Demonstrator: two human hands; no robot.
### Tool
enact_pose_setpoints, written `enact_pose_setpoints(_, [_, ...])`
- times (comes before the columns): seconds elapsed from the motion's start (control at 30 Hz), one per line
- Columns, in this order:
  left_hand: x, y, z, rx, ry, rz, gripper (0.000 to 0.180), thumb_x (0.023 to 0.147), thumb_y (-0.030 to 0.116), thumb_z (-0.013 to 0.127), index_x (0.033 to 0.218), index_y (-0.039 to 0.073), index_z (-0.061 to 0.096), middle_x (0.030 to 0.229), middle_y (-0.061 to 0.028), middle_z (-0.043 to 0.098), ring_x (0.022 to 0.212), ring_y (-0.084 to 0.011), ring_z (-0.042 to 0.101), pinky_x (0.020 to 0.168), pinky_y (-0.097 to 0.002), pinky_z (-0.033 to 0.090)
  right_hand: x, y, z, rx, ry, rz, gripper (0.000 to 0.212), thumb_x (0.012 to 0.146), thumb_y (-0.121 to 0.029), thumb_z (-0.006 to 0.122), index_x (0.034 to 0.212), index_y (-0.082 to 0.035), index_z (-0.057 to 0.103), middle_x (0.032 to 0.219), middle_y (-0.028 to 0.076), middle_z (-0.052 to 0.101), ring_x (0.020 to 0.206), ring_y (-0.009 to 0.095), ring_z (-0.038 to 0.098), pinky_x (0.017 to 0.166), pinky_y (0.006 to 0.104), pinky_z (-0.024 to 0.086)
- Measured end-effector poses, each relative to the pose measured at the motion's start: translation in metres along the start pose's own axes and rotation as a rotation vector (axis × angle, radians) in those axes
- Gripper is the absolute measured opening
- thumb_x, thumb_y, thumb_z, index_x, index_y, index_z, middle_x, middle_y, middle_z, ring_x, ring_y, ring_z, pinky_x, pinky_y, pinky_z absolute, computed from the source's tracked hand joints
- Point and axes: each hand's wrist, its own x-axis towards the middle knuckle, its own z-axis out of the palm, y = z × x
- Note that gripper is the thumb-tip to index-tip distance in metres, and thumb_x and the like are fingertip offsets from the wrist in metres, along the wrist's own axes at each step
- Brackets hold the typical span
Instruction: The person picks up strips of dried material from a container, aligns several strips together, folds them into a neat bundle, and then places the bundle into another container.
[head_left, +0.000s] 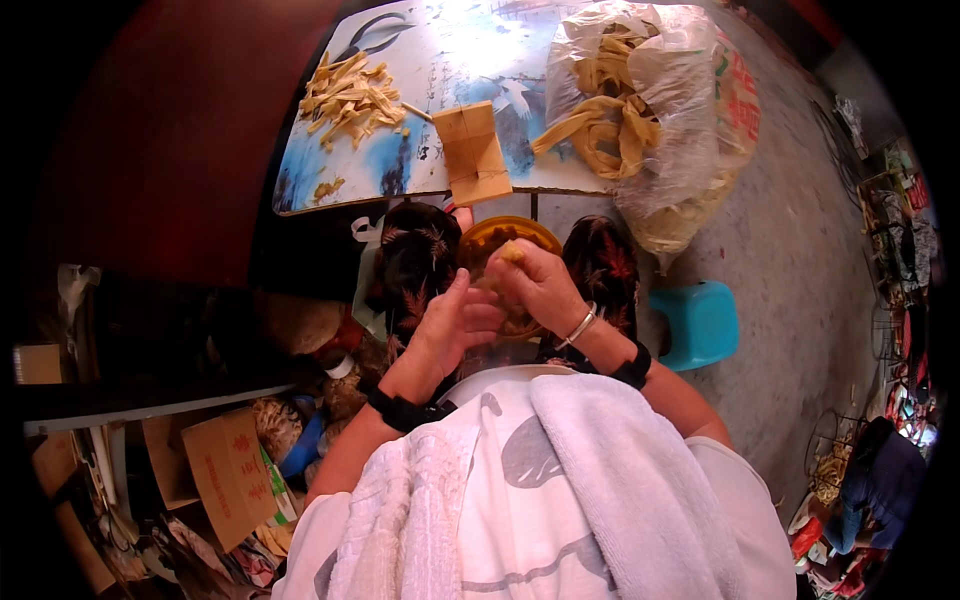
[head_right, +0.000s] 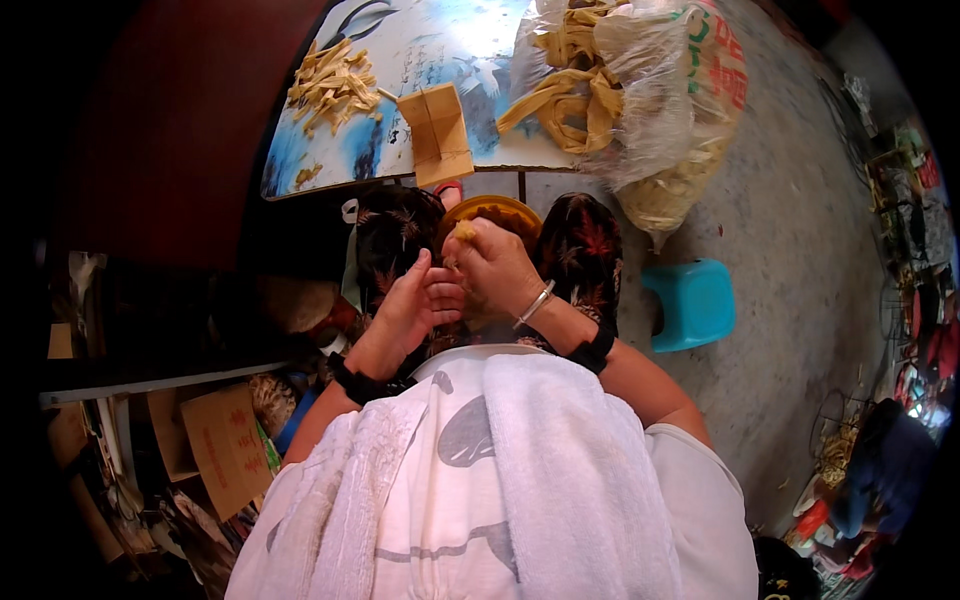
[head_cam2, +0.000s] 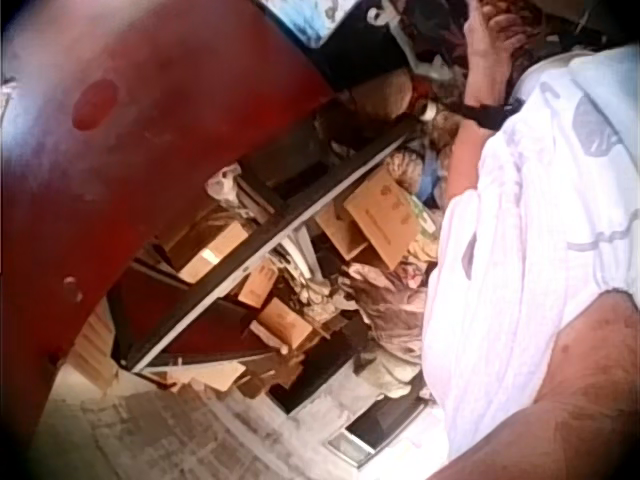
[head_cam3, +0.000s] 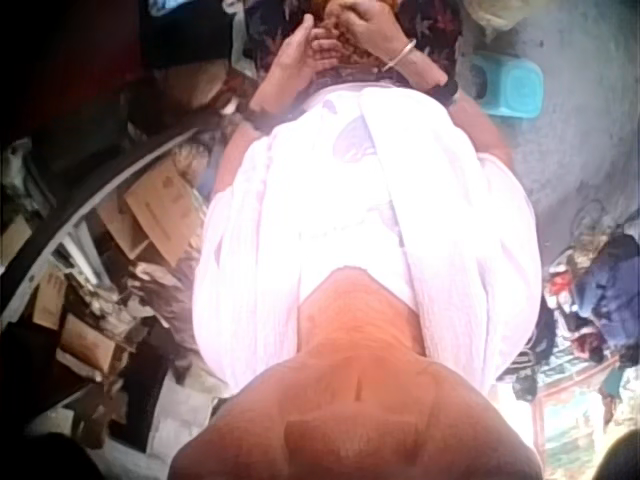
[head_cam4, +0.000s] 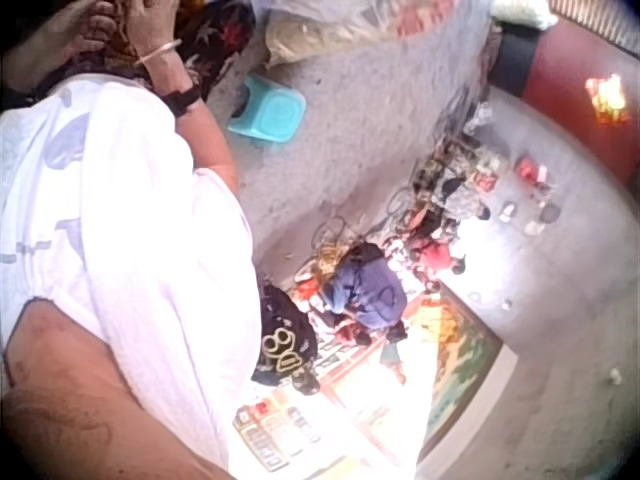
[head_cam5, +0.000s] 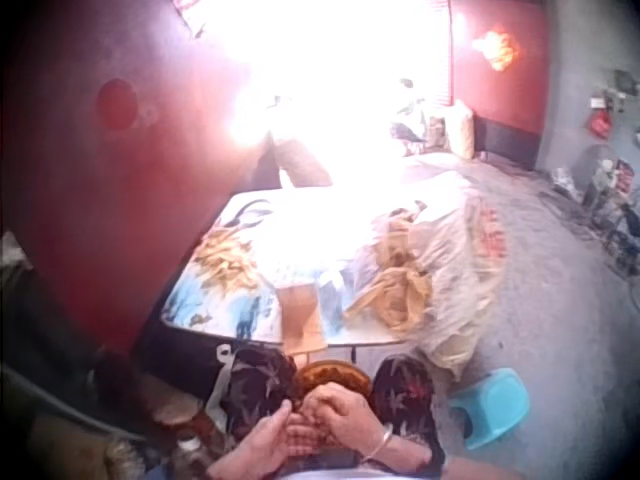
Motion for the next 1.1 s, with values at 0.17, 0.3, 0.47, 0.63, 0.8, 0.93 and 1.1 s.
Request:
enact_pose_setpoints(0.17, [0.007, 0.0, 0.018, -0.195, -0.149, 0.07, 0.021, 0.097, 0.024, 0.058, 0.109, 0.007, 0.064, 0.096, -0.0045, 0.068, 0.085, -0.0167, 0.066, 0.073, -0.0292, 0.055, -0.024, -0.013, -0.001, 0.004, -0.254, -0.135, 0.01, 0.089, -0.011, 0.059, 0.086, -0.003, 0.061, 0.084, 0.013, 0.06, 0.075, 0.029, 0.062, 0.068, 0.0348, 0.05])
enact_pose_setpoints(0.3, [0.013, 0.004, 0.029, 0.29, 0.027, 0.143, 0.017, 0.096, 0.01, 0.057, 0.111, 0.005, 0.063, 0.085, -0.0005, 0.064, 0.06, -0.0061, 0.056, 0.051, -0.019, 0.046, -0.025, -0.011, -0.011, -0.254, -0.043, -0.268, 0.008, 0.088, -0.01, 0.06, 0.09, -0.003, 0.061, 0.084, 0.014, 0.058, 0.074, 0.031, 0.061, 0.067, 0.0344, 0.05])
enact_pose_setpoints(0.47, [0.014, 0.007, 0.038, 0.546, 0.11, 0.299, 0.017, 0.098, 0.012, 0.055, 0.11, 0.004, 0.063, 0.075, 0.0016, 0.06, 0.048, -0.0037, 0.047, 0.041, -0.0178, 0.037, -0.023, 0.003, -0.011, -0.024, 0.092, 0.089, 0.012, 0.086, -0.01, 0.065, 0.093, -0.002, 0.06, 0.086, 0.013, 0.061, 0.077, 0.027, 0.064, 0.067, 0.0328, 0.051])
enact_pose_setpoints(0.63, [0.021, -0.002, 0.03, 0.327, 0.141, 0.242, 0.018, 0.1, 0.014, 0.052, 0.11, 0.003, 0.063, 0.074, 0.002, 0.058, 0.048, -0.0033, 0.046, 0.041, -0.0172, 0.036, -0.022, -0.007, -0.005, -0.13, 0.092, -0.001, 0.012, 0.09, -0.014, 0.063, 0.094, -0.002, 0.061, 0.086, 0.012, 0.062, 0.079, 0.025, 0.065, 0.07, 0.0315, 0.051])
enact_pose_setpoints(0.8, [0.024, -0.007, 0.015, 0.851, 0.151, 0.626, 0.015, 0.095, 0.009, 0.056, 0.107, 0.005, 0.064, 0.077, -0.0064, 0.062, 0.058, -0.0146, 0.058, 0.053, -0.0302, 0.049, -0.021, -0.006, -0.005, -0.052, 0.067, 0.063, 0.01, 0.09, -0.01, 0.059, 0.096, -0.003, 0.062, 0.088, 0.013, 0.063, 0.083, 0.03, 0.065, 0.075, 0.0345, 0.051])
enact_pose_setpoints(0.93, [-0.012, 0.029, 0.047, 1.739, 0.184, 0.829, 0.022, 0.085, 0.002, 0.06, 0.105, 0.009, 0.064, 0.082, -0.0123, 0.059, 0.072, -0.0289, 0.065, 0.068, -0.0408, 0.054, -0.014, -0.001, -0.004, -0.338, 0.18, -0.382, 0.009, 0.092, -0.009, 0.056, 0.096, -0.002, 0.06, 0.096, 0.014, 0.063, 0.082, 0.032, 0.063, 0.072, 0.0346, 0.052])
enact_pose_setpoints(1.1, [-0.052, 0.082, 0.066, 1.974, 0.132, 1.209, 0.009, 0.08, 0.009, 0.062, 0.089, 0.011, 0.062, 0.077, -0.0075, 0.056, 0.069, -0.0228, 0.066, 0.056, -0.0343, 0.053, 0.001, -0.042, -0.007, -0.002, 0.05, -0.322, 0.01, 0.097, -0.011, 0.054, 0.097, -0.001, 0.057, 0.098, 0.012, 0.061, 0.07, 0.02, 0.065, 0.059, 0.0275, 0.052])
